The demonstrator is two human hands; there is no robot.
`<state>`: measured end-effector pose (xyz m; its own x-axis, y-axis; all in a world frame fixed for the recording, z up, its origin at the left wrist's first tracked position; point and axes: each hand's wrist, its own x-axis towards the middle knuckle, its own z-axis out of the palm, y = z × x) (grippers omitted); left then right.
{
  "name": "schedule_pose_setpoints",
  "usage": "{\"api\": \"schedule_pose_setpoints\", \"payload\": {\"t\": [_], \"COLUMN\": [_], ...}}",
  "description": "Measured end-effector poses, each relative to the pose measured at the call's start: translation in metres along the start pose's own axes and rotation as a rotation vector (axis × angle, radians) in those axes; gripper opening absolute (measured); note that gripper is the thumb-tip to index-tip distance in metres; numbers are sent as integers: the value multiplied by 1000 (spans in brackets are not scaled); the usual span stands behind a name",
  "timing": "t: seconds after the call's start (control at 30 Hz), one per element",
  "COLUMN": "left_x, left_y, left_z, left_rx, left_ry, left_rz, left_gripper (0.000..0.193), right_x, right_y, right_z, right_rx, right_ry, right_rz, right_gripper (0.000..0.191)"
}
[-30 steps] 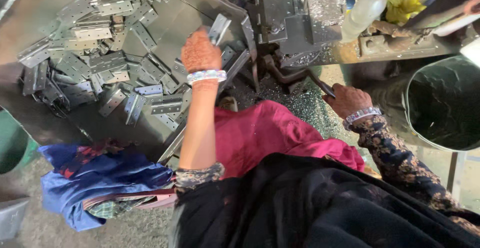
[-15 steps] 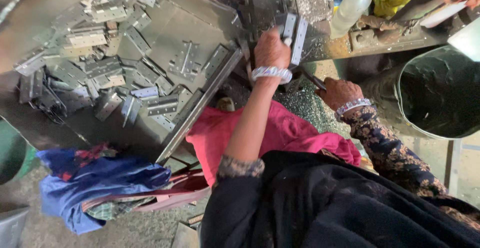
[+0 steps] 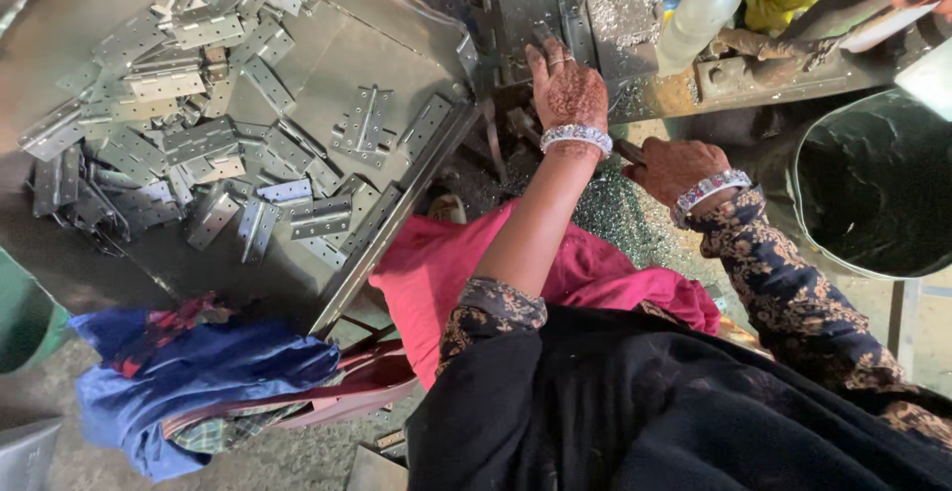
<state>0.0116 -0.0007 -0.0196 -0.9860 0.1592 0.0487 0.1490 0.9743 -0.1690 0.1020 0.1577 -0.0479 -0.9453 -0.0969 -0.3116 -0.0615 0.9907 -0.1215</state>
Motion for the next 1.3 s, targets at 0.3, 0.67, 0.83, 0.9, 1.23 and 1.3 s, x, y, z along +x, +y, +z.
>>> {"api": "schedule_pose_setpoints", "payload": {"t": [0.3,0.67,0.83,0.9,1.23,1.3], "left_x": [-1,11,20,27,26,23], "left_y": [-8,-15,-19,-22,-23,-23], "left_z": [13,9,-1,-2,0,0], "left_rx": [-176,-237,-72,-118,-35,-39], "left_ry": [9,-47,-186,-111,-183,-134], "left_rz": [-17,-22,15,-40,5,-12], "left_gripper": [43,40,38,41,41,39], "right_x": [-16,-1,6,5,2,-1], "right_y": [0,14,21,23,19,21], "right_z": [74,90,77,71,77,84], "right_rx": [285,226,215,223,304,335], "right_ry": [52,93,-174,-220,-128,-127], "right_rz": [106,81,72,101,91,111], "right_gripper": [54,53,59,58,58,57]}}
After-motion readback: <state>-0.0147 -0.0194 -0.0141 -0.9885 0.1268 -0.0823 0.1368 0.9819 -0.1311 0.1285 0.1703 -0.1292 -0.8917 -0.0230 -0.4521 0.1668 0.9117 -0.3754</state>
